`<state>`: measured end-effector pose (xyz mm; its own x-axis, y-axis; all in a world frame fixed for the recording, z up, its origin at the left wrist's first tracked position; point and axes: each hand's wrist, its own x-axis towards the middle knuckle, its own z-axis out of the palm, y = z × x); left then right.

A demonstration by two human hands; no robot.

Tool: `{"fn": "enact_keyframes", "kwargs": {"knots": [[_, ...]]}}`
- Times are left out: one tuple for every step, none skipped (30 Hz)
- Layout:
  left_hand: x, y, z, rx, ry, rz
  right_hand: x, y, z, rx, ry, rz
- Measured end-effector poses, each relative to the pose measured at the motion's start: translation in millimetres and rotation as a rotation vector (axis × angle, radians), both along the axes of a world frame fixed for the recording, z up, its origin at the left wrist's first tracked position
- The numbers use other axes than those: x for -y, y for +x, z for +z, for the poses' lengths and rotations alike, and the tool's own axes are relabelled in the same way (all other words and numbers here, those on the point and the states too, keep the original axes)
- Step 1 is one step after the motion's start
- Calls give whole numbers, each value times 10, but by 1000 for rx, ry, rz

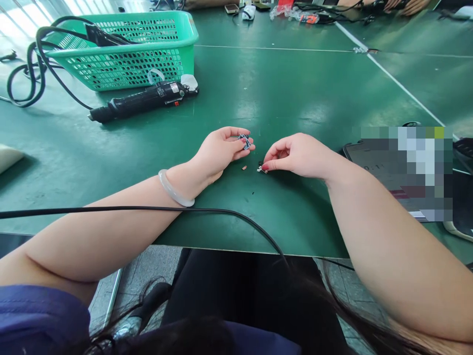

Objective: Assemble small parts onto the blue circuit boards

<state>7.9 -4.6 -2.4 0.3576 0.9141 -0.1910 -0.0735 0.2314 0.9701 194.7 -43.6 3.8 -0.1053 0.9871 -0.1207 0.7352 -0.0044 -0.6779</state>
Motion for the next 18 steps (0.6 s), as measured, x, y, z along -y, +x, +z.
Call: {"fn": "enact_keyframes", "kwargs": {"knots": [[-4, 2, -6, -1, -5, 1, 13, 1, 13, 47, -21, 21], [-7, 3, -12, -2, -8, -2, 25, -4, 23, 84, -26, 36], [-8, 3, -15, -3, -9, -8, 35, -12, 29, 110, -22, 49], [-8, 3, -18, -4, -8, -14, 43, -21, 34, 128, -15, 63], [-7, 2, -20, -5, -6, -19, 48, -30, 37, 138, -6, 75], [-6, 0, -20, -8, -3, -23, 52, -36, 40, 142, 9, 79], [-5, -2, -20, -11, 1, -26, 54, -39, 45, 140, 28, 78], [-3, -4, -18, -15, 6, -28, 56, -40, 52, 128, 50, 70], [-1, -6, -17, -19, 12, -35, 59, -39, 63, 101, 70, 56], [2, -7, -14, -22, 18, -44, 63, -37, 75, 59, 83, 35], [6, -8, -13, -25, 26, -54, 69, -37, 89, 5, 88, 11], [10, -9, -11, -27, 33, -66, 75, -37, 103, -54, 89, -18], [15, -9, -11, -29, 39, -76, 82, -40, 113, -113, 95, -47], [20, -10, -12, -31, 46, -88, 88, -45, 120, -163, 113, -77], [24, -11, -15, -31, 53, -98, 91, -51, 121, -203, 142, -100], [27, -13, -19, -30, 59, -110, 93, -58, 115, -235, 178, -115], [29, -15, -23, -28, 67, -123, 91, -65, 105, -263, 216, -122], [29, -18, -28, -24, 74, -134, 88, -71, 91, -287, 251, -123]]}}
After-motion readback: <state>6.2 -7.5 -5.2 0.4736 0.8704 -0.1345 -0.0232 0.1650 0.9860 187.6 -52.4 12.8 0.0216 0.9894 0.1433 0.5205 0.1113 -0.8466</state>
